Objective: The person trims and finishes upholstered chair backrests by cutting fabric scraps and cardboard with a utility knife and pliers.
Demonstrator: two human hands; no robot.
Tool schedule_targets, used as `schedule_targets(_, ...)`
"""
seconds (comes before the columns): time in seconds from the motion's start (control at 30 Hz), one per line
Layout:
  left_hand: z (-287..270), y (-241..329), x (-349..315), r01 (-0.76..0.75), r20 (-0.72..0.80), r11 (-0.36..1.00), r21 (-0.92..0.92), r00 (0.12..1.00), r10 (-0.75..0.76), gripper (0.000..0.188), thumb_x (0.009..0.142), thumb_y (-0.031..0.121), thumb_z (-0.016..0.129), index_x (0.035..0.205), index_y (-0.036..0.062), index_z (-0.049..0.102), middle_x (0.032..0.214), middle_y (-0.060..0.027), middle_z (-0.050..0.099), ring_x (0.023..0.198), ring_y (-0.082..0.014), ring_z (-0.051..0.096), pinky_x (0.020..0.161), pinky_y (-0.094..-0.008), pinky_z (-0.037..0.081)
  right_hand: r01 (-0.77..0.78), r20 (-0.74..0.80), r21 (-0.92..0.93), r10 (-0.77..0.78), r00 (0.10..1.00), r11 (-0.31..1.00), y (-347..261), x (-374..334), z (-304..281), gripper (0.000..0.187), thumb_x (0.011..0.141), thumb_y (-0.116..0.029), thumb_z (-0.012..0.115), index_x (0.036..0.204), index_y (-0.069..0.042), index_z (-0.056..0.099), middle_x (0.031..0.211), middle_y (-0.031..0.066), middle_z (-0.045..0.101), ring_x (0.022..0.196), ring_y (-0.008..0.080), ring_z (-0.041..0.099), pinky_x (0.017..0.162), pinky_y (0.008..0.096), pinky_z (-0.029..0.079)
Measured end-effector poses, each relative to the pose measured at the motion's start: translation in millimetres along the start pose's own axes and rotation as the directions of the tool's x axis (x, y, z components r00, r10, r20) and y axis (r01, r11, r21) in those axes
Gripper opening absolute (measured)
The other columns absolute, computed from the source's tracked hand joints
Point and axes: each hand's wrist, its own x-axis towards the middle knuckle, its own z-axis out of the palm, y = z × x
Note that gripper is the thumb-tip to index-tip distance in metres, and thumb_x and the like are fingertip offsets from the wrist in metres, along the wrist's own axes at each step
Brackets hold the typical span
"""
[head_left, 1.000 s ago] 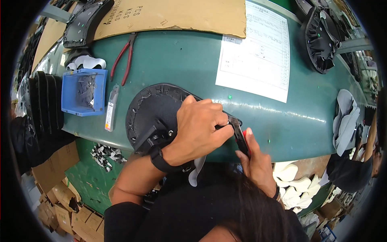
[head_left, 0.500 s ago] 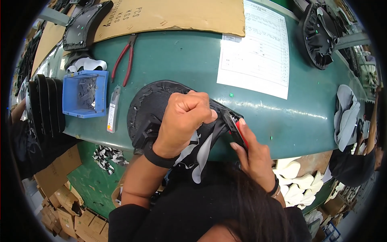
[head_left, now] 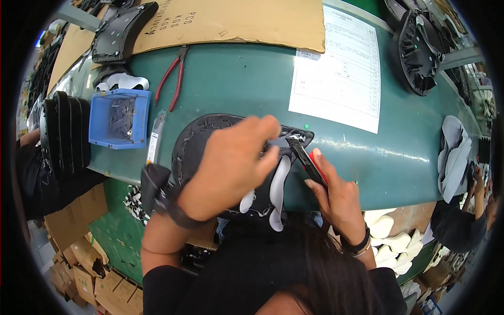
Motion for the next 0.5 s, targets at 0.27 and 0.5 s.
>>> schedule_targets(0.27, 37.7, -2.1, -11.0, -0.004, -0.152, 0.982, 0.190, 0.988, 0.033, 0.027, 0.073, 0.021, 0.073, 0.061, 0.0091, 0.052, 0.064, -0.0046, 0.048, 0.064, -0.0241, 0.049, 0.053, -0.0376, 0.038, 0.020, 0.094, 0.188, -0.039, 0.995, 0.982, 7.8, 14.3, -2.0, 0.055, 0.089, -0.019, 0.064, 0.140, -0.012, 0.042, 0.096, 0.0183, 0.067, 0.078, 0.0406, 0.063, 0.064, 0.0434, 0.050)
schedule_targets(0.5, 25.7, -15.3, -7.3, 0.096, -0.176, 0.941, -0.326, 0.971, -0.160, 0.025, 0.069, 0.008, 0.065, 0.054, 0.0036, 0.045, 0.056, -0.0051, 0.040, 0.060, -0.0200, 0.042, 0.055, -0.0335, 0.034, -0.099, 0.311, 0.243, 0.019, 0.950, 0.965, -1.7, 4.8, -0.3, 0.054, 0.091, -0.024, 0.062, 0.139, -0.009, 0.041, 0.109, 0.0218, 0.064, 0.091, 0.0456, 0.061, 0.075, 0.0452, 0.050)
